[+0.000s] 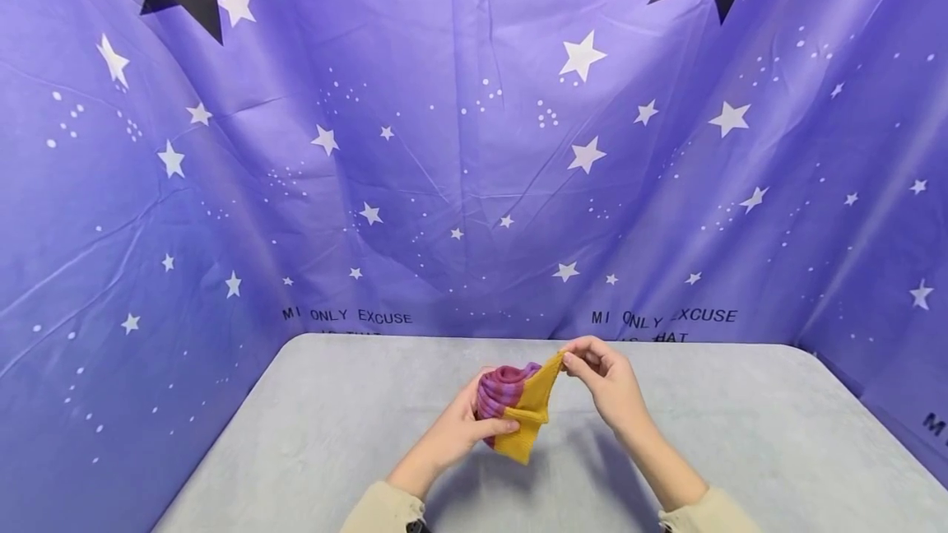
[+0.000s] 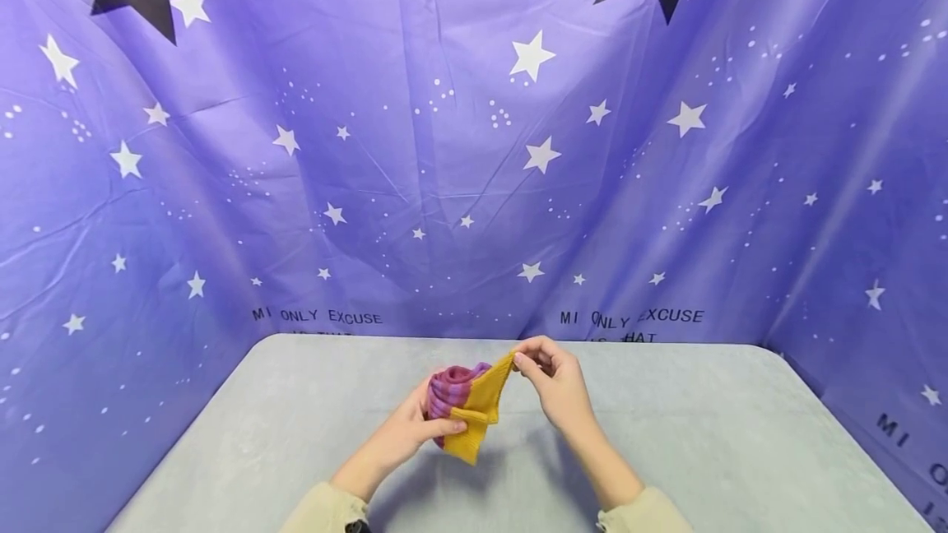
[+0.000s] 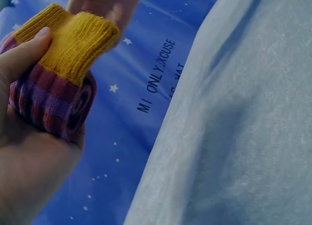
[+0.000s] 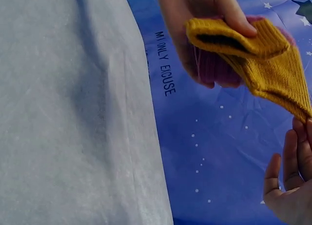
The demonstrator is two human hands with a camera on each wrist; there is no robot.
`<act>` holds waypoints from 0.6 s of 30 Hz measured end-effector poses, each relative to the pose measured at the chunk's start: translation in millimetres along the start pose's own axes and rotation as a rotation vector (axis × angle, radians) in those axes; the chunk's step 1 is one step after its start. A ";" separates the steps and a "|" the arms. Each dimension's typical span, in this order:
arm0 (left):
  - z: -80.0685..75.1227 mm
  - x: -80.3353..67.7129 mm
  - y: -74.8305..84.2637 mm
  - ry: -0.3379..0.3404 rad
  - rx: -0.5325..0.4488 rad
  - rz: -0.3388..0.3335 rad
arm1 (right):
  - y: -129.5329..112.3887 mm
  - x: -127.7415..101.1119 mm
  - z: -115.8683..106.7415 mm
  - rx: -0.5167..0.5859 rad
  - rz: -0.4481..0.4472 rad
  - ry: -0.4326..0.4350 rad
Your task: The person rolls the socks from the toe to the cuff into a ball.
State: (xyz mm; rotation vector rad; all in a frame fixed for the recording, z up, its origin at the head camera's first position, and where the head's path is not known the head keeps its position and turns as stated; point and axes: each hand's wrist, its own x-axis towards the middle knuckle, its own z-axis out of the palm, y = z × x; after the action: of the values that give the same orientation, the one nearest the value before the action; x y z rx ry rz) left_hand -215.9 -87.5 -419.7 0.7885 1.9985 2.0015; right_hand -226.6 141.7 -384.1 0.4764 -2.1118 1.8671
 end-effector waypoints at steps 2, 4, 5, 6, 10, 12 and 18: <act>3.0 -0.2 3.7 -0.036 0.042 0.024 | 1.3 1.1 -0.7 -0.008 -0.023 -0.028; 6.1 0.1 7.6 -0.068 0.099 0.042 | 3.0 1.6 0.2 -0.027 -0.057 -0.059; 7.5 0.1 9.7 -0.081 0.128 0.043 | 4.0 1.6 1.1 -0.036 -0.071 -0.077; 9.0 0.2 11.7 -0.090 0.161 0.044 | 5.2 1.7 2.3 -0.043 -0.085 -0.095; 13.1 -0.4 17.7 -0.085 0.285 0.062 | 11.9 3.2 5.9 -0.035 -0.131 -0.187; 14.1 -1.3 19.0 -0.081 0.328 0.072 | 15.1 3.6 5.8 -0.001 -0.130 -0.243; 14.8 -5.9 19.6 -0.062 0.376 0.070 | 17.8 3.6 3.7 0.083 -0.046 -0.390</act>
State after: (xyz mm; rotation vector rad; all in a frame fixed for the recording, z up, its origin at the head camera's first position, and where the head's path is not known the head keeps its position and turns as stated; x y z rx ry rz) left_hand -199.2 -78.9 -402.8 0.9932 2.3742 1.6297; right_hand -237.4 139.8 -399.1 0.9694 -2.2352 1.9694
